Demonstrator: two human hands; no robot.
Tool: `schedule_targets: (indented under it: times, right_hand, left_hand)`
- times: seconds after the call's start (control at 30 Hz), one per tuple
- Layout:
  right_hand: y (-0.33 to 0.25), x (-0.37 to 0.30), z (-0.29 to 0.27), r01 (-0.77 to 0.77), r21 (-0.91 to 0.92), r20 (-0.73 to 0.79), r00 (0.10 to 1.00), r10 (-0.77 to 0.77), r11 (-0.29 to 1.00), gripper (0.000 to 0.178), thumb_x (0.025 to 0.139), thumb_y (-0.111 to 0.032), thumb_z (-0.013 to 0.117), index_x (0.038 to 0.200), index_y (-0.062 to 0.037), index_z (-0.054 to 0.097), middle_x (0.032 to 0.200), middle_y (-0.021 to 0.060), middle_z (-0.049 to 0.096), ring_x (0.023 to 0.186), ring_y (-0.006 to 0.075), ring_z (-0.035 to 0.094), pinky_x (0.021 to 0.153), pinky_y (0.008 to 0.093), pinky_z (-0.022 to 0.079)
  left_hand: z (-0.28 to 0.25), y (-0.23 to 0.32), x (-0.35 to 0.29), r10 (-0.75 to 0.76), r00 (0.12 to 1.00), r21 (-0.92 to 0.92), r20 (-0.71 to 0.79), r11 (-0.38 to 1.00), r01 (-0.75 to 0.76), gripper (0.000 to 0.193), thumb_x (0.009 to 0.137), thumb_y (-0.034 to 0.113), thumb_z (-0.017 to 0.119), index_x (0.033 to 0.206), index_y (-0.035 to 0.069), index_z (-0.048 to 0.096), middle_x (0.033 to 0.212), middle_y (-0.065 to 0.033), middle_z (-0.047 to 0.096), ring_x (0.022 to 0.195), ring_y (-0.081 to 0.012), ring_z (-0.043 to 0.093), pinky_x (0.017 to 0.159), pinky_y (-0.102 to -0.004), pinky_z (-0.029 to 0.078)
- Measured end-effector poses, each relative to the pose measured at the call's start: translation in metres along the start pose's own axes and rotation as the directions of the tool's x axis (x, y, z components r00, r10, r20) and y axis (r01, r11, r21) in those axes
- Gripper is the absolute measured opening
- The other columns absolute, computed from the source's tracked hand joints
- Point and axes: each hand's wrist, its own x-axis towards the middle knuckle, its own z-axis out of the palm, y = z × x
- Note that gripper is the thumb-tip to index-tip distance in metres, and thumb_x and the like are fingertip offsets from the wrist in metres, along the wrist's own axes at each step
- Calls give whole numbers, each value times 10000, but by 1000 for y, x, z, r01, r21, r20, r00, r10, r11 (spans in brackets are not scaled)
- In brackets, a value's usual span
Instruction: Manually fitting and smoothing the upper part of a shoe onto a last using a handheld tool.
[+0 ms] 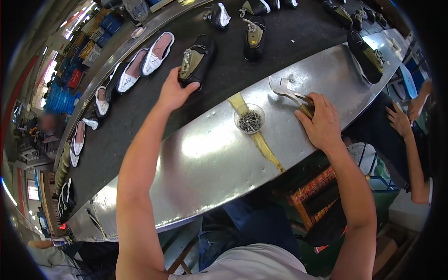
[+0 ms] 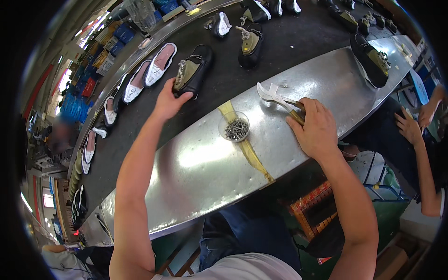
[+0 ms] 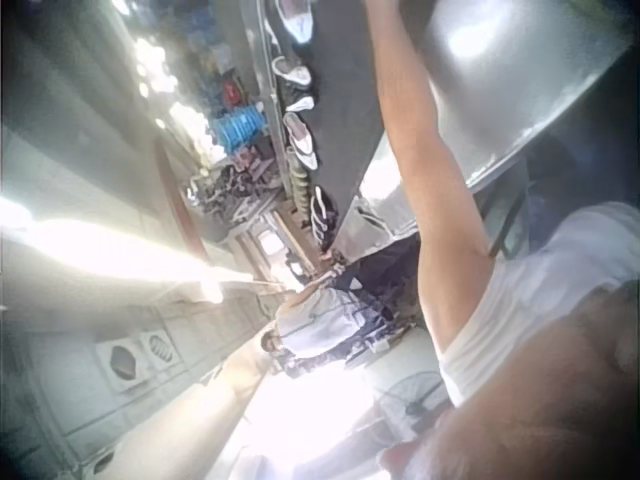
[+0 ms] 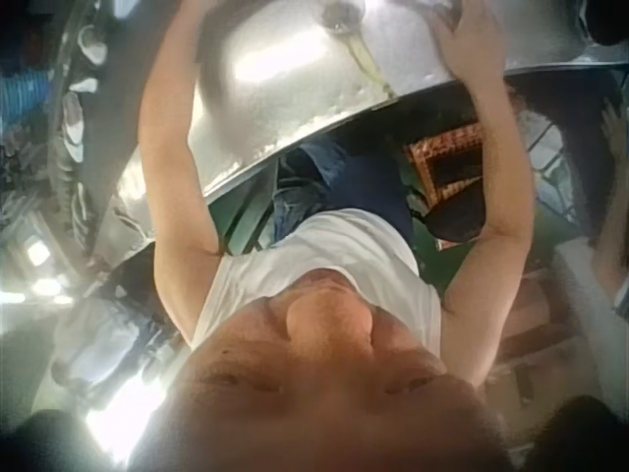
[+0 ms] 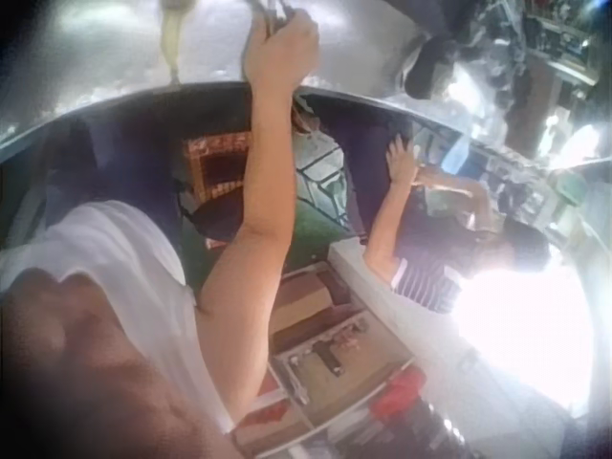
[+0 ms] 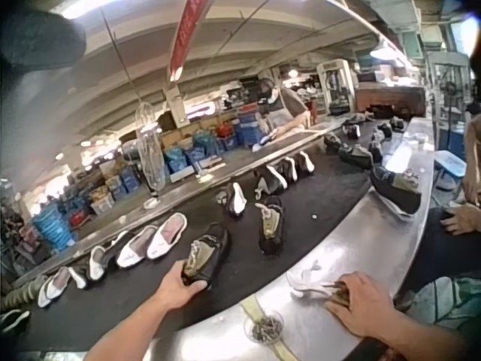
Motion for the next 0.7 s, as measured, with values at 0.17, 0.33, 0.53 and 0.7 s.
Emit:
schedule_targets:
  times: [0.17,0.33,0.53,0.7]
  right_hand:
    - [0,1,0,-28,-11,25,999,28,1000,448,860,-273,755,1197,-43,571,1114,160,638,1078,370,601,959,462,451]
    - [-3,6,3,-32,24,30,999,31,999,475,825,-245,783,1204,-51,573,1107,146,633,1060,366,606,938,456,459]
    - [0,4,0,-84,20,57,995,83,996,487,819,-262,787,1207,-60,574,1107,143,632,1061,370,606,937,465,462]
    - [2,3,3,-28,28,6,1000,27,999,475,839,-285,772,1209,-62,574,1116,150,634,1060,369,609,951,464,461]
  left_hand:
    - [-11,-64,54,-153,900,-236,-407,970,58,621,978,402,656,1354,-83,552,1347,-228,602,1266,-314,559,1114,-394,389]
    - [-45,-176,141,-192,725,212,-662,879,426,1023,851,528,733,1505,-137,311,1553,-407,267,1493,-478,223,1230,-477,209]
    - [-51,-157,145,-395,895,29,-209,912,409,925,766,558,825,1343,-108,541,1112,-213,676,993,-339,644,814,-420,520]
    - [-64,-117,89,-536,842,-97,-60,843,530,718,779,597,806,1038,-49,633,810,-45,588,642,-149,526,493,-317,403]
